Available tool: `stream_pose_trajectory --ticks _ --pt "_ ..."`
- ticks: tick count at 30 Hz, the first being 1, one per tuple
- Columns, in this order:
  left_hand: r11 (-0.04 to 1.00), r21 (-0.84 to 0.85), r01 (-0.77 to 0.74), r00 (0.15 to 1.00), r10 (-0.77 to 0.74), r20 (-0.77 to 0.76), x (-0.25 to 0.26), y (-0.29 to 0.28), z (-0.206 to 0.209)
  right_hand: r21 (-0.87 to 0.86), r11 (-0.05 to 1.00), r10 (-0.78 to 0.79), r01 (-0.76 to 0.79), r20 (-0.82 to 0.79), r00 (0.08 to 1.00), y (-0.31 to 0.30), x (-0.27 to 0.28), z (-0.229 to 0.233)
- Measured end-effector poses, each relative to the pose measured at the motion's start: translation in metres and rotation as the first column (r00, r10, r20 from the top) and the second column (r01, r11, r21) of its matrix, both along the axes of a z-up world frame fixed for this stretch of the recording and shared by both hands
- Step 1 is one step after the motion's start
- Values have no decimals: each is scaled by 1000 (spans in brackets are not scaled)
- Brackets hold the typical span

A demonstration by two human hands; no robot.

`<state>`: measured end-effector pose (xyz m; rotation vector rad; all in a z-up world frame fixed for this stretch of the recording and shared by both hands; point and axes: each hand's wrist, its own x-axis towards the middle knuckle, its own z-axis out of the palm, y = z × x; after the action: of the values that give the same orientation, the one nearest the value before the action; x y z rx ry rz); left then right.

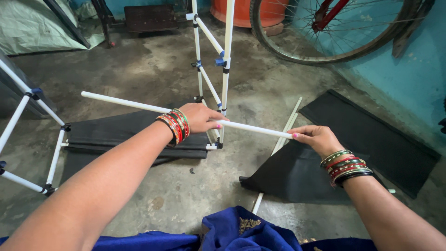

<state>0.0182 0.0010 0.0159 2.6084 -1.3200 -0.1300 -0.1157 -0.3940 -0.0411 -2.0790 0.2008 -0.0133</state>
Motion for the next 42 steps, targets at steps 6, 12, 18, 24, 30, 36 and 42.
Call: stream_pose_trajectory --ticks 6,12,18,24,30,36,42 --pt "997 66 -46 999 46 -5 -11 -21 -4 -86 996 10 -9 11 1000 14 3 -2" --pt "998 24 -53 999 53 -3 -19 -39 -6 -112 994 -2 2 1 1000 10 5 -15" --pt "994 25 -106 994 107 -27 -17 -23 -8 -38 989 149 -145 199 969 -10 11 -18" --pt "995 -17 -96 995 96 -14 -18 -28 -9 -351 936 -40 35 -8 999 -15 4 -17" --pt "997 -17 -71 997 70 -26 -21 -45 -6 -351 936 59 -20 100 993 1 4 -8" --pt "999 3 -42 998 42 -49 -59 -82 -18 -329 933 196 -143 134 971 52 5 -9" --pt "996 -90 -1 999 -3 -51 -49 -82 -31 -381 921 151 -88 139 979 50 7 -6"
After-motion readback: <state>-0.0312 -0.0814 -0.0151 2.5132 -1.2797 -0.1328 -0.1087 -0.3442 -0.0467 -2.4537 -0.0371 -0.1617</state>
